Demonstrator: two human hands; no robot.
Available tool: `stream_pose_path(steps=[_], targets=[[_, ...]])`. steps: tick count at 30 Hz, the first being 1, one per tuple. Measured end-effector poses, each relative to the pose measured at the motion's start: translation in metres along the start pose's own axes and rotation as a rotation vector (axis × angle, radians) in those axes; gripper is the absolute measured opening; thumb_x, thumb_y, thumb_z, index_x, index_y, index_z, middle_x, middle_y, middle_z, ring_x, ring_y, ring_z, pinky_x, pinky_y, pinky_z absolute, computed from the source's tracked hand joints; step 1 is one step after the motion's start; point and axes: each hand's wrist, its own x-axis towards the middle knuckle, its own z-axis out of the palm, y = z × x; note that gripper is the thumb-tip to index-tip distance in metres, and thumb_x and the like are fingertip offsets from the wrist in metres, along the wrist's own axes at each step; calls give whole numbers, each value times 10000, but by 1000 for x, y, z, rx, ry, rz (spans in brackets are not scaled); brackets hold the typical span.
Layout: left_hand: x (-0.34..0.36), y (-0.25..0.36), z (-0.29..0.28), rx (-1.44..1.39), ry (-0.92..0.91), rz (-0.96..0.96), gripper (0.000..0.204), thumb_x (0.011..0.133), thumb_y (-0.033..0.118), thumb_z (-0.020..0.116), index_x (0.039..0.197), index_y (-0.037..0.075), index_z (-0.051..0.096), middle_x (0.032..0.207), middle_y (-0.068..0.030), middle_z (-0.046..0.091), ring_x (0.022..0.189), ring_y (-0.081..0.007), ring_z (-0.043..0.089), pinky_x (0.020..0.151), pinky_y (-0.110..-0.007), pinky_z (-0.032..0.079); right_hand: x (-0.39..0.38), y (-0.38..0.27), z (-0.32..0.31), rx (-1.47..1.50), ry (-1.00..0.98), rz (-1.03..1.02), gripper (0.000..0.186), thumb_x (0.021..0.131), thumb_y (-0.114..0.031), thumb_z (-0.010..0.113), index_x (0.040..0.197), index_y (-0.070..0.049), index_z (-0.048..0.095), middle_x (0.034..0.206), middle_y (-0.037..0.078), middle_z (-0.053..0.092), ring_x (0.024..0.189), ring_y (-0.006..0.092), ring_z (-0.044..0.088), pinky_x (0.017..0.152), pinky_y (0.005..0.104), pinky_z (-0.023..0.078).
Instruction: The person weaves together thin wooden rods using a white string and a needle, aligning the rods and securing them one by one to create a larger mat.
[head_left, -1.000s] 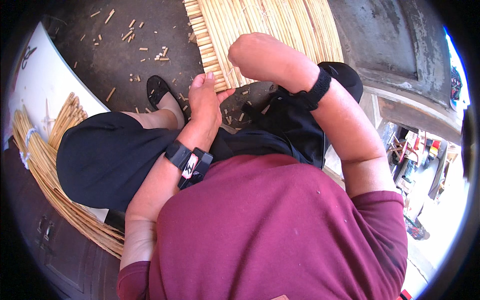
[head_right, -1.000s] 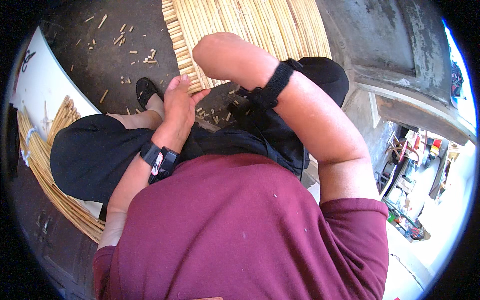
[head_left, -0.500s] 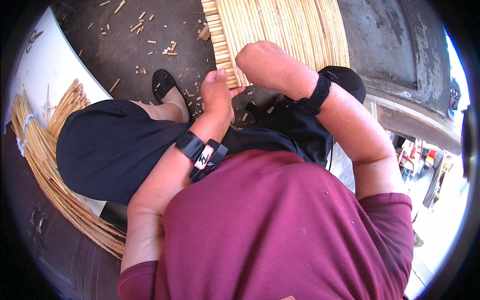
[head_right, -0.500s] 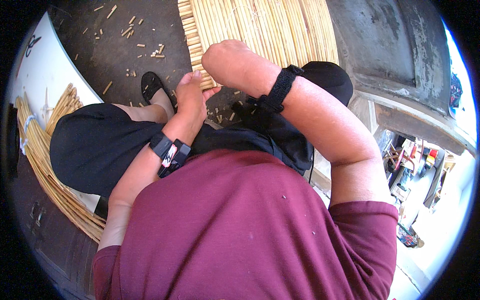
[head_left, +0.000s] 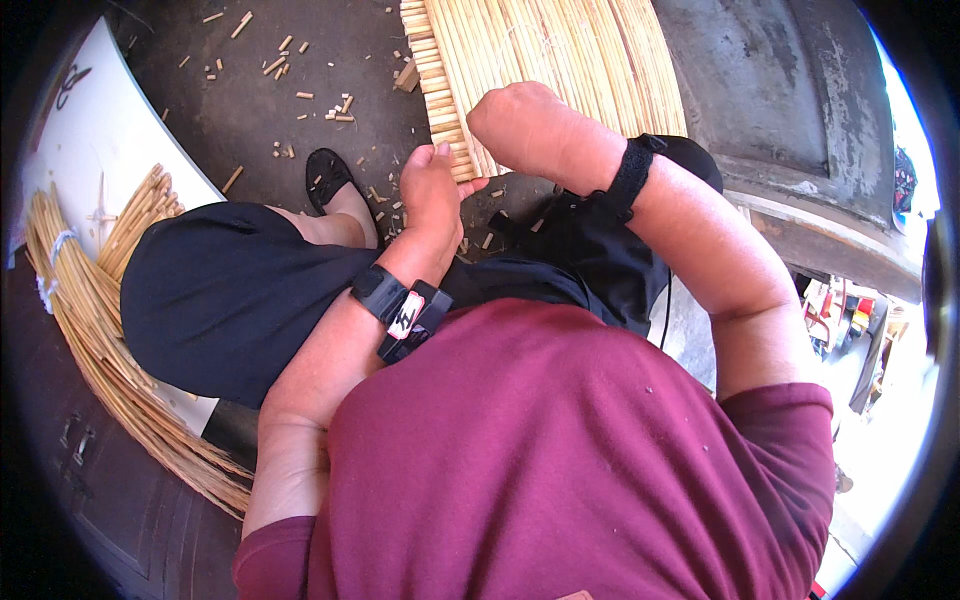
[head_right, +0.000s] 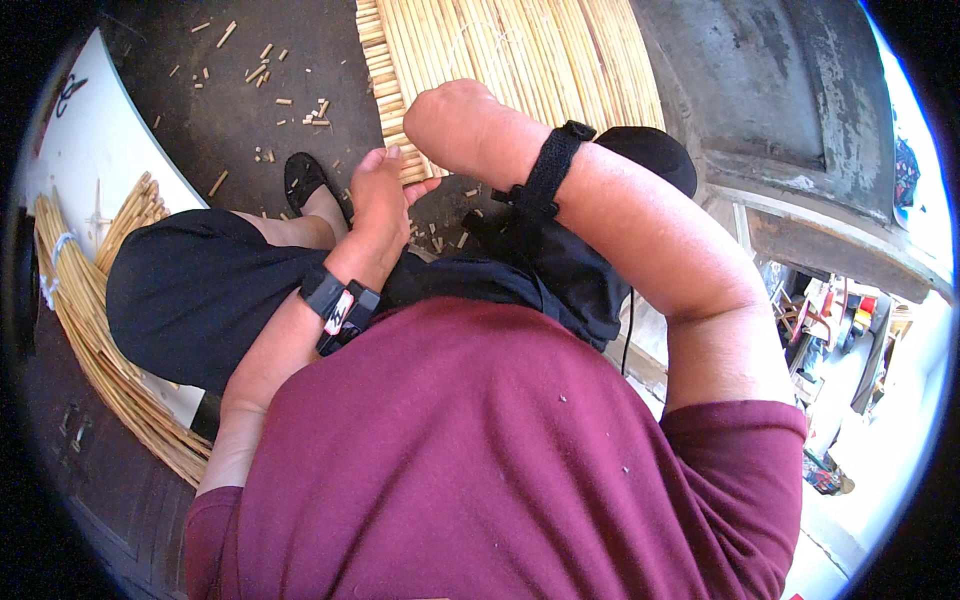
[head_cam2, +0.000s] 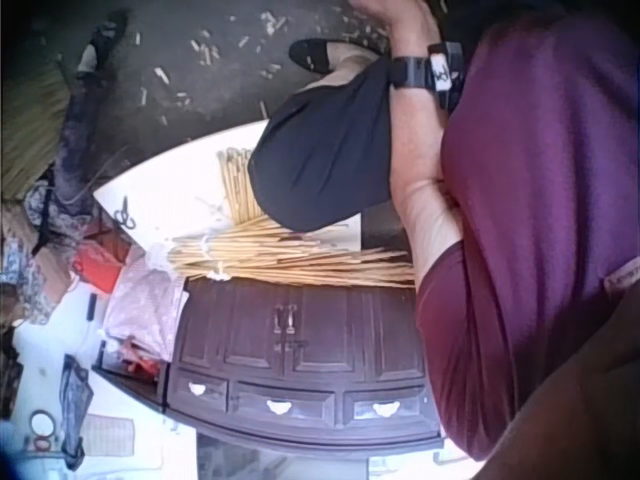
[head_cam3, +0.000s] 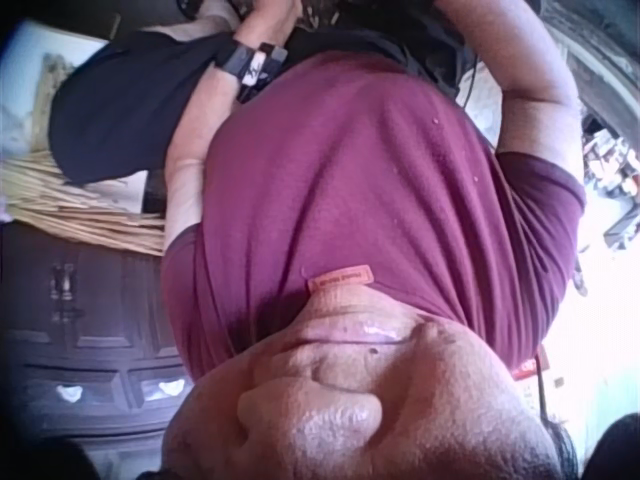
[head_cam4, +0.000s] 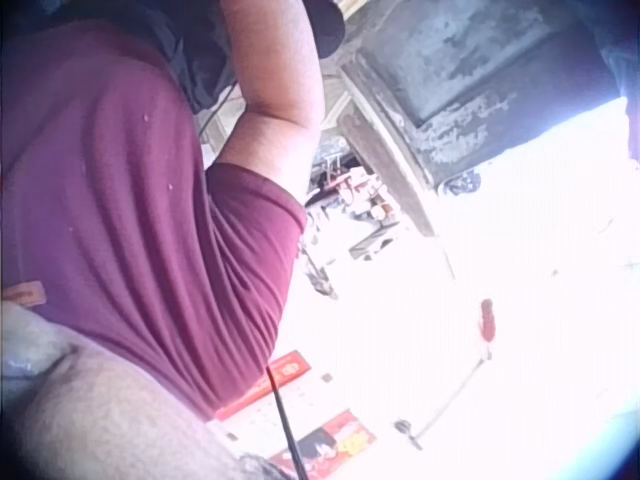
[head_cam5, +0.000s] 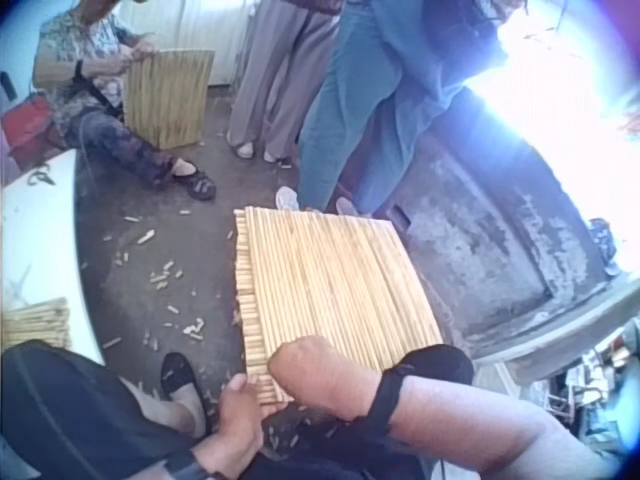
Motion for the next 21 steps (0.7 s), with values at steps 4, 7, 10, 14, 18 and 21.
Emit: stream_pose_path(steps=[4,7,10,14,18,21], targets=[[-1,-1,-2,-38,-31,7,214,1002,147,384,1054,-20,508,1009,-126,598,872,-235,625,713,-378,573,0,-3,-8,36,-21,1,108,717,-95,661,792,-29,704,808,145,689,816,295,691,693,378,552],[-3,-2,-1,-50,-26,-16,214,1003,146,379,1068,-17,501,1021,-124,593,860,-230,621,711,-379,570,1,-5,-8,59,-102,29,107,721,-87,651,788,-21,702,800,146,687,800,301,691,690,379,553],[-1,-5,-2,-53,-9,-26,208,1002,142,377,1071,-9,501,1018,-122,592,856,-226,617,708,-377,566,0,-8,-1,33,-88,7,102,721,-89,656,782,-21,702,795,140,688,794,296,693,692,376,554],[0,-6,-2,-60,45,-24,218,999,137,379,1045,-9,534,946,-122,635,760,-208,642,645,-334,558,0,-11,15,14,46,-40,102,723,-107,627,728,-31,694,717,155,672,698,308,687,619,385,551],[-1,-2,0,-39,36,-40,205,995,137,374,1044,5,524,990,-116,613,820,-213,623,676,-357,552,-2,-13,17,18,81,-8,103,713,-128,640,709,-39,692,705,141,672,685,291,687,614,374,550],[-4,0,0,-10,18,-31,199,983,126,362,1049,16,514,1051,-113,590,900,-222,606,716,-380,547,2,-19,15,31,40,-18,109,716,-137,647,706,-37,689,704,136,674,703,284,690,626,367,550]])
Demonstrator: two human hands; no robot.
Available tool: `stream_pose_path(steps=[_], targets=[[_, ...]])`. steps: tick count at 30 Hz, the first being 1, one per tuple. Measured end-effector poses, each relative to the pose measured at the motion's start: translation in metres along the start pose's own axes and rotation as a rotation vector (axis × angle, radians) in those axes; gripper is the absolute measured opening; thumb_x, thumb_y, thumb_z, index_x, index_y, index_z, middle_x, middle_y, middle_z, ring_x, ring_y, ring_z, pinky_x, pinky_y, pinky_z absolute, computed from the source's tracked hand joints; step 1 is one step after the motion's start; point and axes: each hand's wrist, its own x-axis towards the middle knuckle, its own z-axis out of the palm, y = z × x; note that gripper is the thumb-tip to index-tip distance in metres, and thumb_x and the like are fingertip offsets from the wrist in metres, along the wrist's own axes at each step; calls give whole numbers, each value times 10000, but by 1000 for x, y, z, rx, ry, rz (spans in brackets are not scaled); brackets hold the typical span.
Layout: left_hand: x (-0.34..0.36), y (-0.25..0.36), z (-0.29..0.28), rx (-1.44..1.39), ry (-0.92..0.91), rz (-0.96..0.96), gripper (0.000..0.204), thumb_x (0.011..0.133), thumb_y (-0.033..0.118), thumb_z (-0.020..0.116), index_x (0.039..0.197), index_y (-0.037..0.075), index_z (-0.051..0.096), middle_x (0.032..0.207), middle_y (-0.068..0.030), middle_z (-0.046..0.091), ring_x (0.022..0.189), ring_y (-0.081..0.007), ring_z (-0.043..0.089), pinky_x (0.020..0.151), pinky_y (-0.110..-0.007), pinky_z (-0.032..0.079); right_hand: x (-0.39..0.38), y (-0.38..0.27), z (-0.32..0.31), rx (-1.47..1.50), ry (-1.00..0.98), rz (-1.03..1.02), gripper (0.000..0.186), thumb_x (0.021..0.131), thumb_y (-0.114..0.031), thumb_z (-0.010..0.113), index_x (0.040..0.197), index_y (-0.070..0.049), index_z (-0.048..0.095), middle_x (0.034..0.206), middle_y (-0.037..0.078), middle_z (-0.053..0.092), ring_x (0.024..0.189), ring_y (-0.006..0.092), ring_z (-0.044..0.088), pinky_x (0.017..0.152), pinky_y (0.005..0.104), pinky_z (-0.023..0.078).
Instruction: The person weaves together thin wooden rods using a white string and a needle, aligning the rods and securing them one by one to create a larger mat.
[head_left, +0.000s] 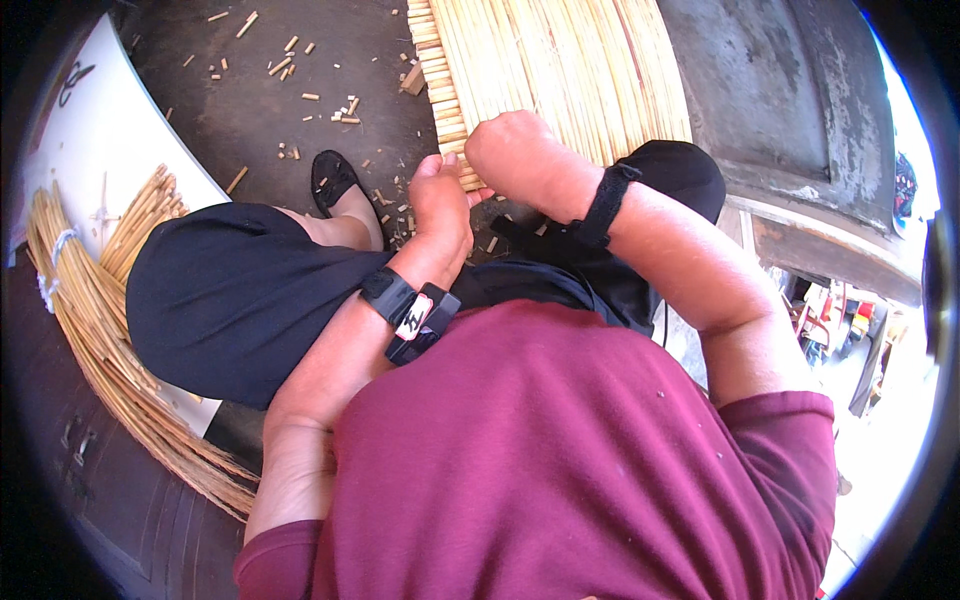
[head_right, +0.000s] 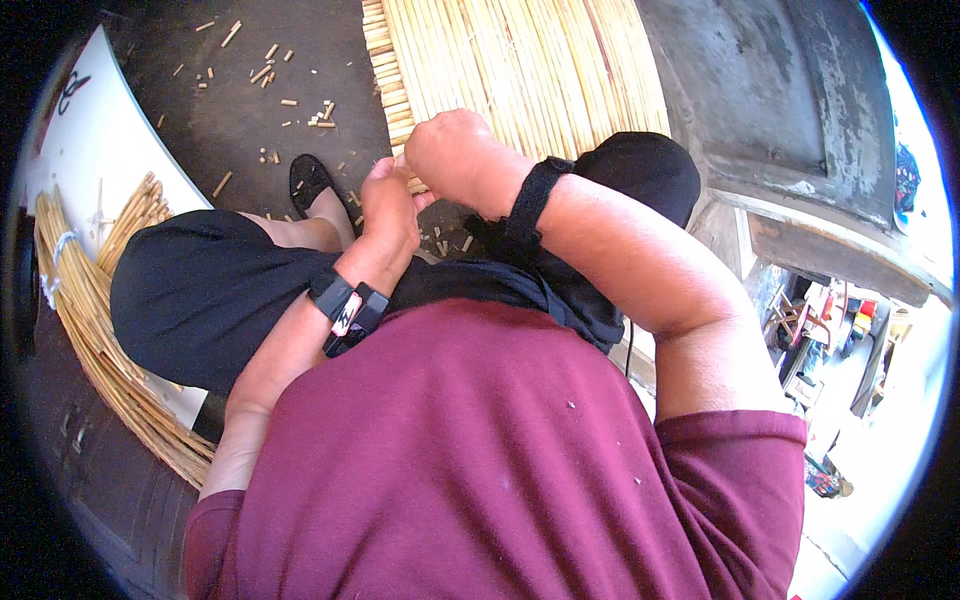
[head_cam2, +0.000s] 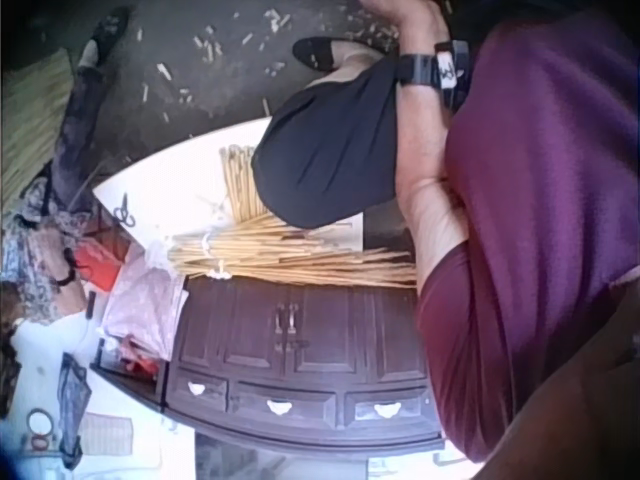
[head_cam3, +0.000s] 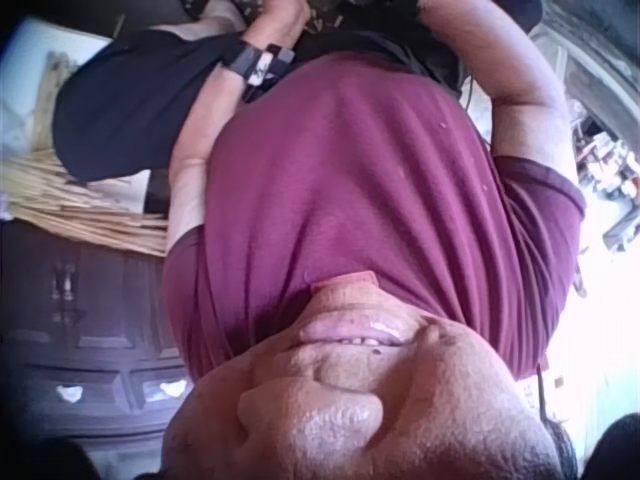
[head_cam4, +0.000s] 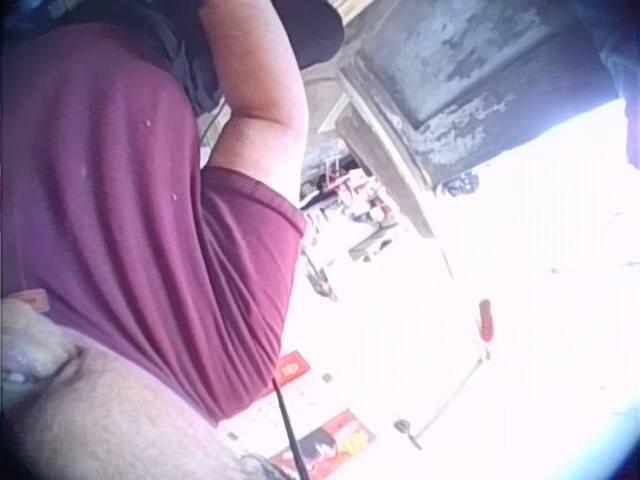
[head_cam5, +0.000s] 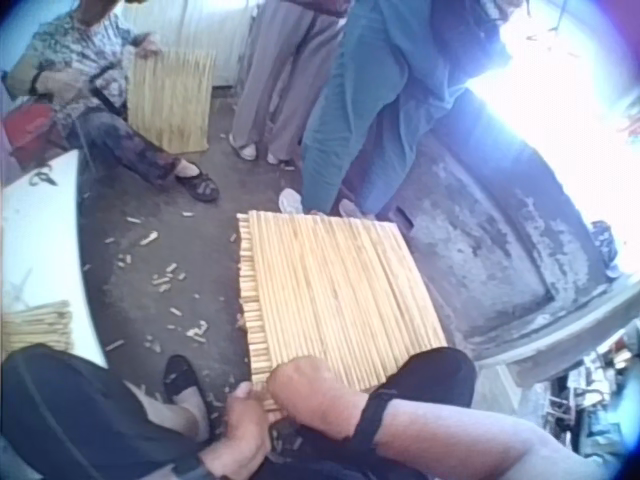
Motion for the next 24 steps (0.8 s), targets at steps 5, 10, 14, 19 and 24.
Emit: stream_pose_path(steps=[5,10,14,19,24], targets=[[2,-2,0,14,35,22,194,998,133,375,1029,14,525,961,-104,622,785,-200,631,645,-343,559,4,-7,-10,-7,-170,100,195,724,-207,727,865,-72,719,854,120,697,868,262,689,732,351,545],[1,-1,0,-33,-7,33,198,1003,133,361,1042,14,514,983,-107,614,812,-201,630,668,-357,565,7,-1,-14,1,-144,101,192,722,-193,722,853,-53,715,851,120,697,859,264,691,730,352,547],[3,-3,0,-56,13,20,200,1003,139,368,1034,17,523,971,-110,619,808,-202,630,671,-351,561,6,3,-10,36,2,-12,113,710,-139,659,717,-27,674,751,146,673,736,297,685,656,376,547],[4,-2,2,-23,29,23,197,997,145,383,1030,17,529,970,-111,622,802,-199,629,650,-337,547,6,0,-2,0,9,-13,123,699,-152,681,731,-33,678,747,136,674,740,294,685,654,379,545],[4,-1,1,40,41,36,197,996,145,382,1022,18,531,973,-108,621,808,-198,627,648,-334,543,10,-4,3,52,-20,31,181,688,-191,717,757,-29,674,737,133,676,739,291,687,652,375,546]])
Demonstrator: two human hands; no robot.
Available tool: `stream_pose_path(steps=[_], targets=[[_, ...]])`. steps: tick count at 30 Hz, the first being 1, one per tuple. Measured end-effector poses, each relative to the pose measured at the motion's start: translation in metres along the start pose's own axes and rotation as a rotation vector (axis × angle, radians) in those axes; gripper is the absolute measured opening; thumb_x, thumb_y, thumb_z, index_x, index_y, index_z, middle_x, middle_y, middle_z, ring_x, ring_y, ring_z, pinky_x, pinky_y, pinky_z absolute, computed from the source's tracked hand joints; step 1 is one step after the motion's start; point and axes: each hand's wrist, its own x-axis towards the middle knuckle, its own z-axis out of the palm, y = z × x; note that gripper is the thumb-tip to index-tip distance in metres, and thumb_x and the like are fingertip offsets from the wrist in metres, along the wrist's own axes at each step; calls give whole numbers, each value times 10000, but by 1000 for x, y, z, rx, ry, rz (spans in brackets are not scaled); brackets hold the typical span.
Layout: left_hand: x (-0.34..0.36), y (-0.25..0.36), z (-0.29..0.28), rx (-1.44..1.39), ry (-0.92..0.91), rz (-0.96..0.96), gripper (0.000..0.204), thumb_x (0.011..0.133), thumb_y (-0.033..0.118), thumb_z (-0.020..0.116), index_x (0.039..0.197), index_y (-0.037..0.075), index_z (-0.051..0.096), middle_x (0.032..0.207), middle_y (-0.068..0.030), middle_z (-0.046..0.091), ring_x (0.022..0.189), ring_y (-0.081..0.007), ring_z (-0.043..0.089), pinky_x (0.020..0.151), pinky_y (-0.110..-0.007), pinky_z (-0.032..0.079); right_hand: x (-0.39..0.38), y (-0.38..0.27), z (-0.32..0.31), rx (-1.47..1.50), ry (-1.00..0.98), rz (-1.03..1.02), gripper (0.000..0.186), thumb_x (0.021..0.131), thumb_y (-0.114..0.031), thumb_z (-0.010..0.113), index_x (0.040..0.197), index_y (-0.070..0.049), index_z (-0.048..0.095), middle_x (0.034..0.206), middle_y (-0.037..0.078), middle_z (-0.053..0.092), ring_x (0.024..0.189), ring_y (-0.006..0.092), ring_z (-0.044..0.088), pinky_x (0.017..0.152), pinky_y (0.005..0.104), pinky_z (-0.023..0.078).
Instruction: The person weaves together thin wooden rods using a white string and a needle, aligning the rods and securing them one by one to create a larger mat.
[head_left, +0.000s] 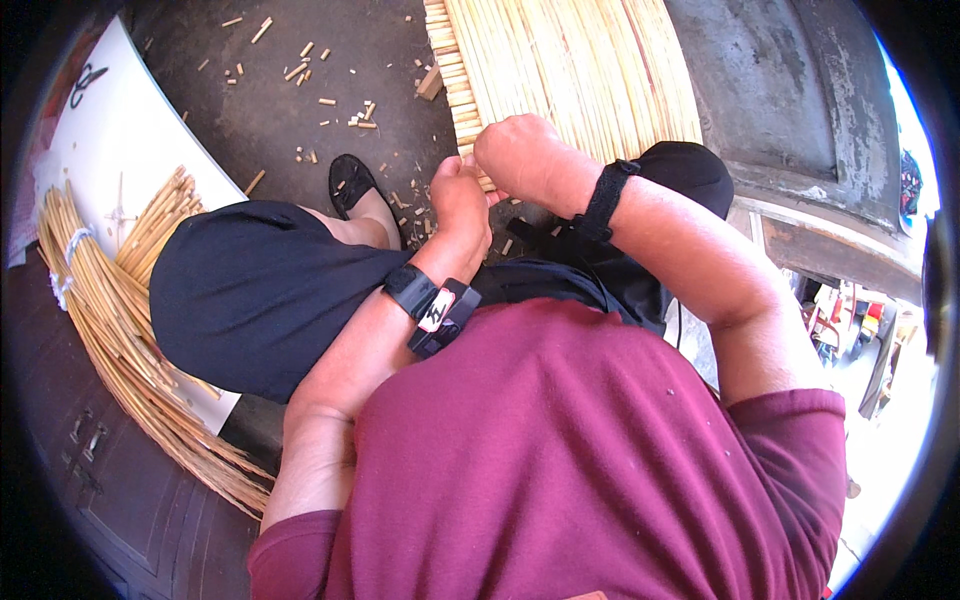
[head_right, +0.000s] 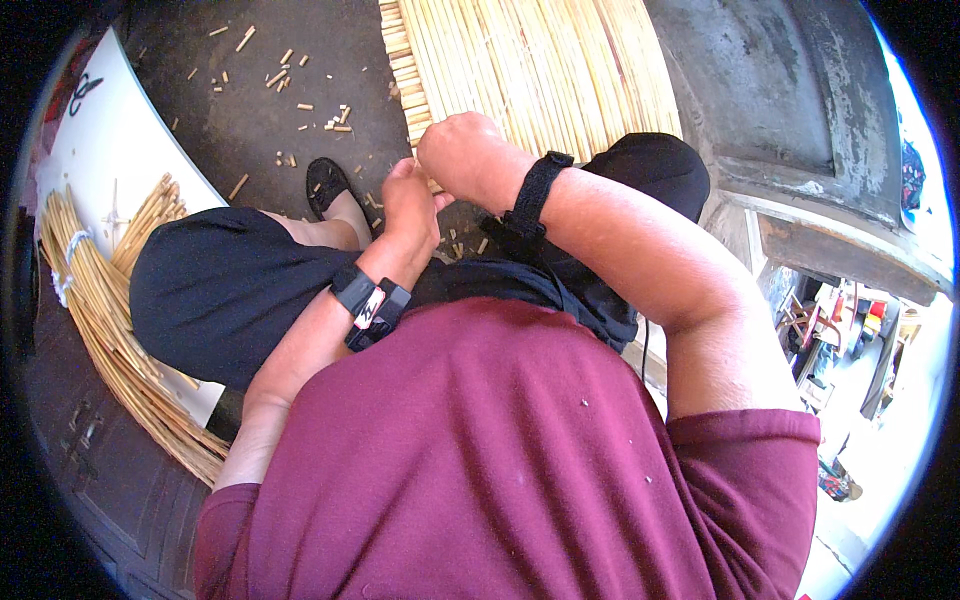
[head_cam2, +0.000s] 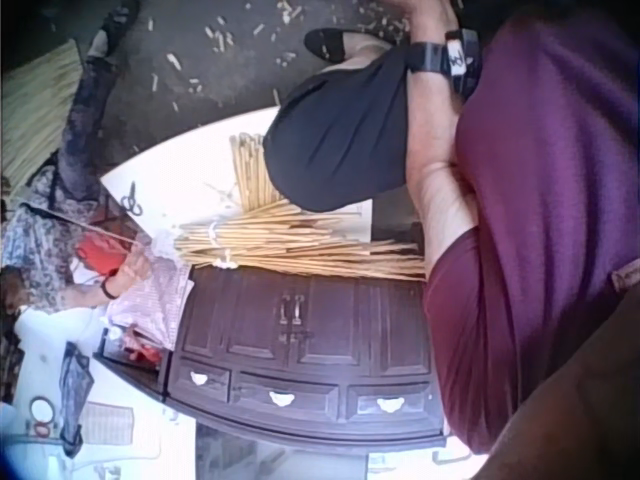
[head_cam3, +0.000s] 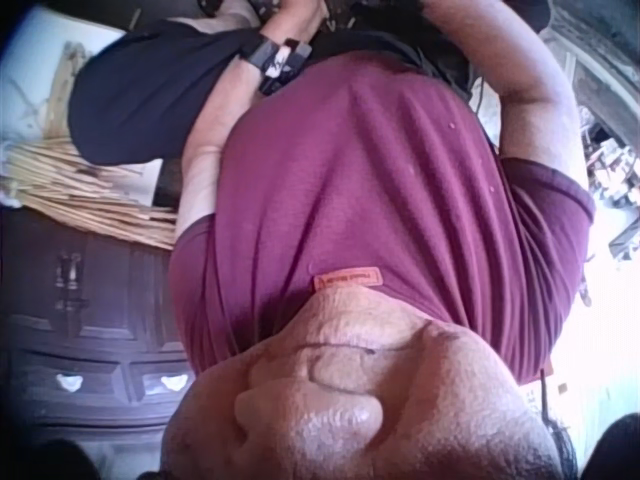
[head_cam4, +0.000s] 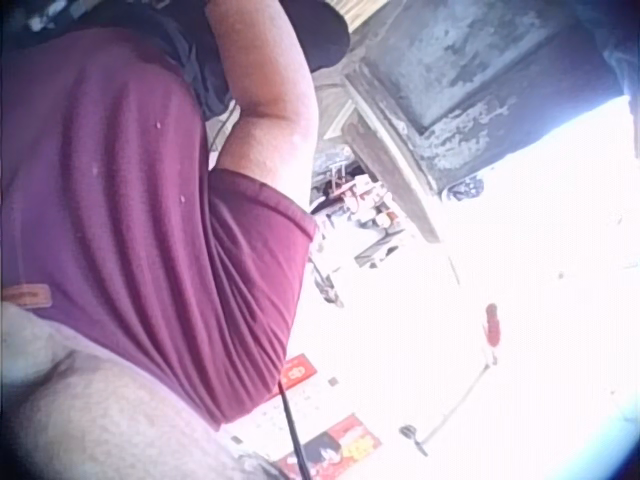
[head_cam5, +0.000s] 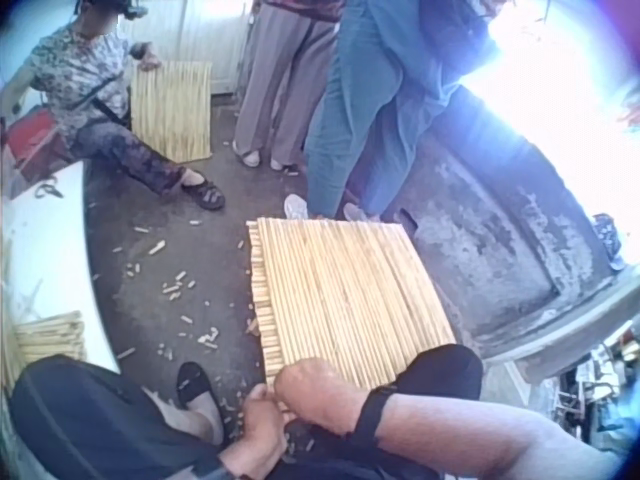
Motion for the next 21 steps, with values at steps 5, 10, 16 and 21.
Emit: stream_pose_path(steps=[5,10,16,21], targets=[[-1,2,-2,-24,-48,-22,213,970,113,359,1088,32,515,1096,-100,579,930,-196,590,696,-323,504,-1,1,-5,-45,-6,-27,186,680,-173,725,768,-18,672,743,136,676,754,297,688,657,373,546],[-5,3,1,-19,-47,-26,208,974,137,367,1077,38,519,1076,-93,591,938,-198,589,718,-343,504,-3,0,-9,-30,30,-28,187,661,-151,729,781,-16,684,748,145,678,763,302,689,661,372,547],[6,-6,-2,-60,0,-27,201,952,67,351,1037,36,530,977,-92,620,849,-202,616,663,-346,534,2,0,-5,-26,-56,-34,166,664,-153,722,778,-33,703,759,141,680,771,304,688,666,388,548],[7,-7,1,-28,15,-38,202,945,67,349,1025,48,533,978,-84,625,840,-193,619,644,-325,526,-1,0,8,6,-27,7,195,677,-199,717,794,-42,705,794,108,683,768,286,691,659,393,548]])
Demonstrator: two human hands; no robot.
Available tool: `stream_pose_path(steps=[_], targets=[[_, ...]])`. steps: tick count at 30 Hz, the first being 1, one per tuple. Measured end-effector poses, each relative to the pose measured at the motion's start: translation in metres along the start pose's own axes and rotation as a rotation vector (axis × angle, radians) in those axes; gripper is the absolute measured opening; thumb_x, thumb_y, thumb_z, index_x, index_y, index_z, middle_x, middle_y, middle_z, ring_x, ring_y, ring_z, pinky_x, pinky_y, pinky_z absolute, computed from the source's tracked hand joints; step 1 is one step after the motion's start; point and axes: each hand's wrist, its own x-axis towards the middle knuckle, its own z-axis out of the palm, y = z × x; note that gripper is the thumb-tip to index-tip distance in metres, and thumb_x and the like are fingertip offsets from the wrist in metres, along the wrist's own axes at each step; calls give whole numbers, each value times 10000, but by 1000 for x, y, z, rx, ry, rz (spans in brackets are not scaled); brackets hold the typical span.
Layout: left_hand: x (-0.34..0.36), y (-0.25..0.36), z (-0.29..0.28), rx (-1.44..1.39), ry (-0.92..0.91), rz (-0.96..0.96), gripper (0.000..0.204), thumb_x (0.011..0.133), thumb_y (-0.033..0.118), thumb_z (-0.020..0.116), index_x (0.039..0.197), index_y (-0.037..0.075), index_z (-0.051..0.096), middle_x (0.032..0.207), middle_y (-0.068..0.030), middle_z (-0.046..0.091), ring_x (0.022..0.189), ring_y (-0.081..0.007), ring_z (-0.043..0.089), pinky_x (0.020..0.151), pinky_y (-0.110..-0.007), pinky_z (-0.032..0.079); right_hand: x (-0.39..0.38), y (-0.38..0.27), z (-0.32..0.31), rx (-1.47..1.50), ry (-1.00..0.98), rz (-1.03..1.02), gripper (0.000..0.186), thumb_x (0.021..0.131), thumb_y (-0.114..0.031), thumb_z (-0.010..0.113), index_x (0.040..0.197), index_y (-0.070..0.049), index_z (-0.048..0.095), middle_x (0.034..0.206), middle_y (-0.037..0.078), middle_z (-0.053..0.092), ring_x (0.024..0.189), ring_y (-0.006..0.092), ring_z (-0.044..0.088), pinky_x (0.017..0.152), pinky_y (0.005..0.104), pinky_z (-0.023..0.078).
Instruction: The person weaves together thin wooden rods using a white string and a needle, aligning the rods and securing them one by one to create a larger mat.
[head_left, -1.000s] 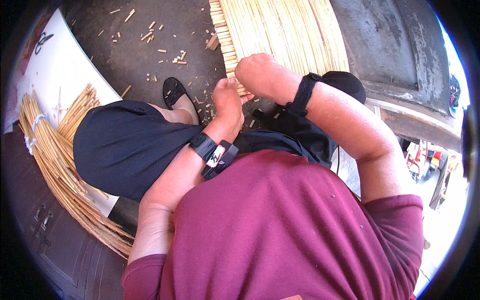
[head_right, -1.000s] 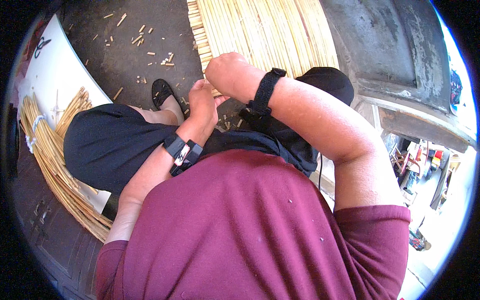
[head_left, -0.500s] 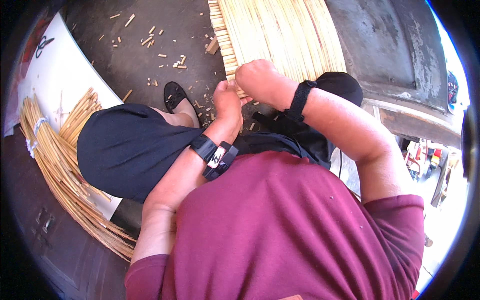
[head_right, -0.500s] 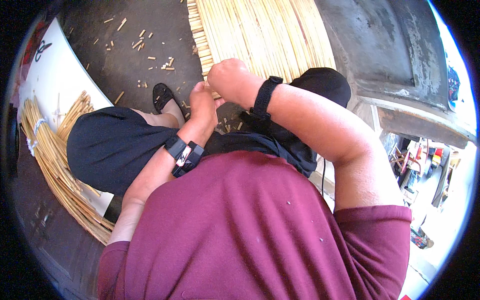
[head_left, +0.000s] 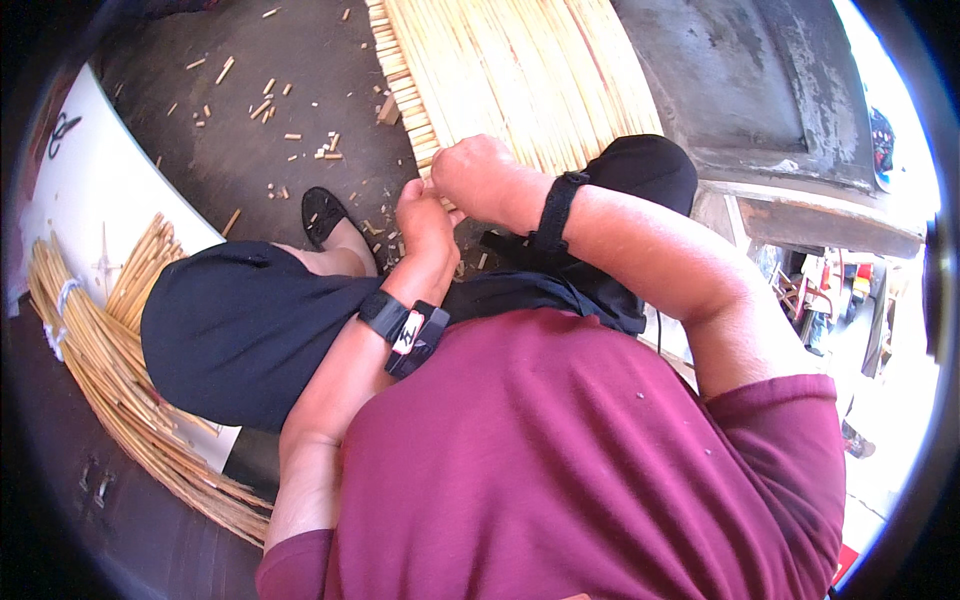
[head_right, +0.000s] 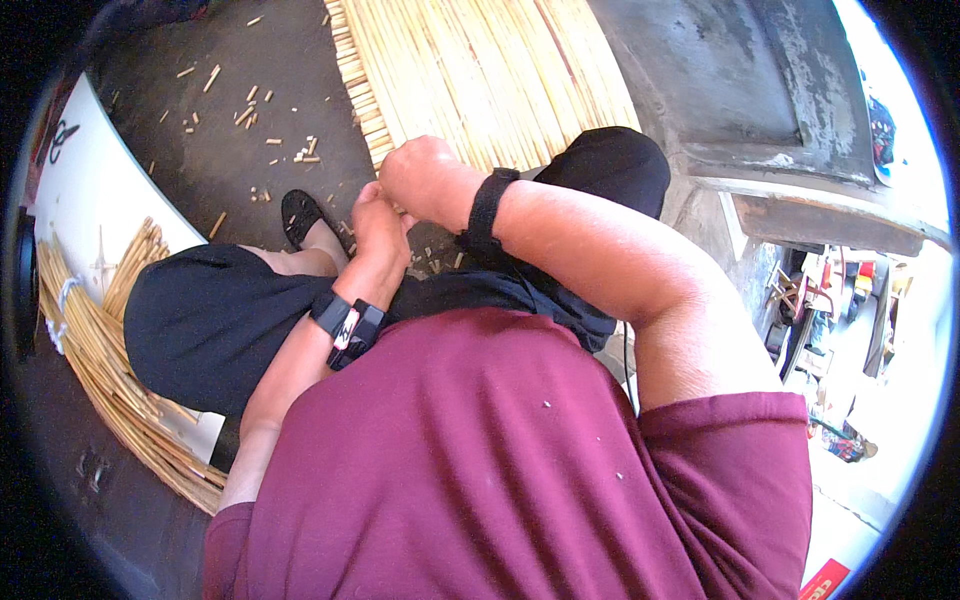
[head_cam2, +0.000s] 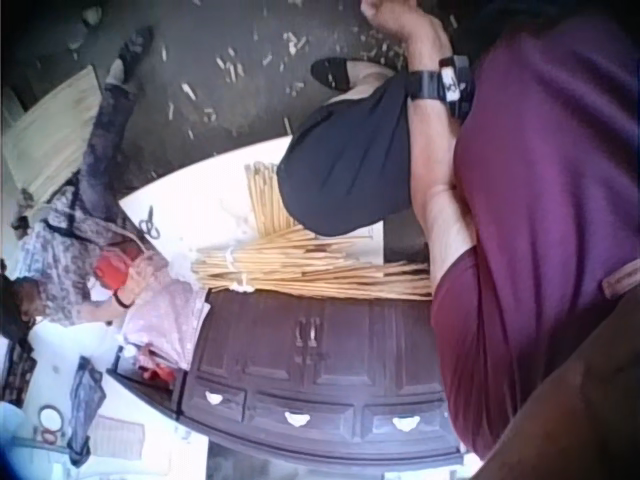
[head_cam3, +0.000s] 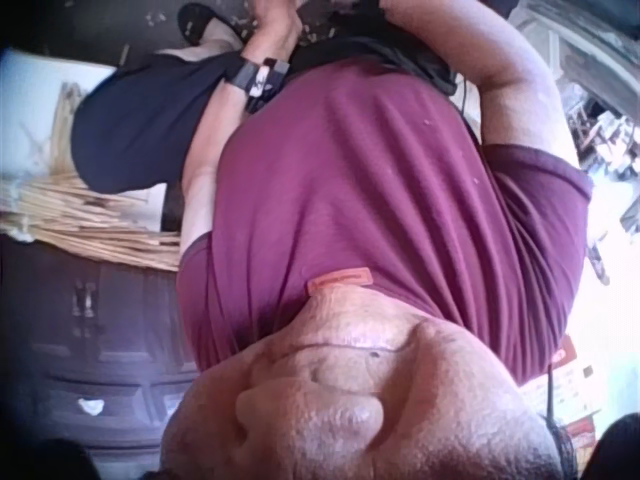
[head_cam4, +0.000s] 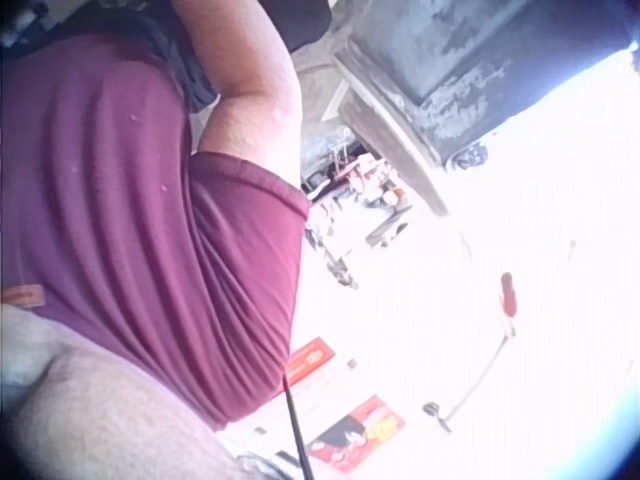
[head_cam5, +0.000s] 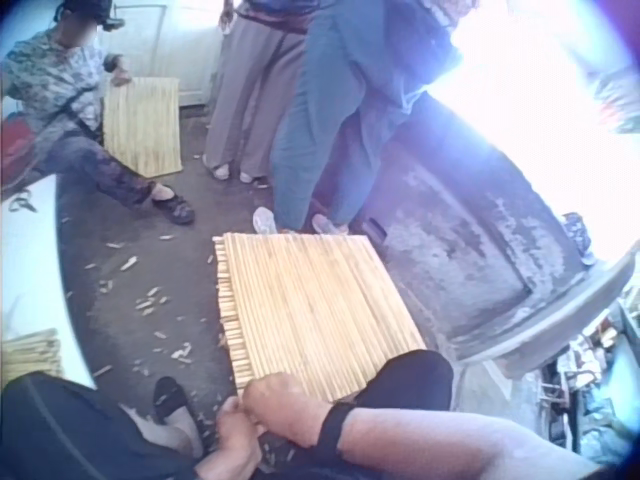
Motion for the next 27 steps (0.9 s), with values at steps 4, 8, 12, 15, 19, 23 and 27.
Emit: stream_pose_path(steps=[4,8,12,15,19,23,27], targets=[[3,-1,-4,-12,6,26,192,945,62,358,1008,46,538,956,-77,617,835,-188,616,639,-325,529,-1,-2,5,-9,55,15,267,685,-212,726,838,-1,667,788,123,670,735,273,692,622,374,547],[8,-6,-7,-48,-3,1,144,941,81,405,956,57,547,891,-61,611,755,-148,601,582,-271,497,1,-12,8,-25,79,86,357,694,-249,731,892,27,621,752,115,659,701,252,692,582,353,539],[12,-10,-7,-105,-1,28,120,930,75,441,877,79,548,776,-16,589,606,-102,542,467,-224,383,0,-17,5,-60,7,123,354,696,-254,743,946,-19,660,878,100,660,790,228,688,634,323,537],[16,-12,-8,-122,-1,41,107,921,72,461,850,84,540,746,-5,578,561,-91,506,440,-227,344,6,-19,8,-34,-91,166,385,693,-248,762,1012,-48,683,1014,91,644,870,217,684,642,311,539],[22,-17,-10,-141,19,67,74,910,78,486,850,73,529,757,-18,580,551,-95,487,440,-242,338,10,-28,10,-101,-144,234,394,718,-260,751,1045,-56,670,1011,54,642,869,206,679,547,316,528],[12,-8,-6,-78,-16,71,58,907,88,500,866,63,531,777,-26,583,574,-106,513,459,-245,364,8,-30,9,-168,-134,258,343,779,-237,693,1056,-43,640,952,44,659,854,197,676,502,316,514],[7,-4,-4,-115,36,43,65,911,105,510,874,56,536,788,-31,591,611,-113,544,491,-241,397,7,-30,10,-182,-125,205,325,808,-228,660,1062,-29,624,919,55,667,843,202,676,532,318,521]])
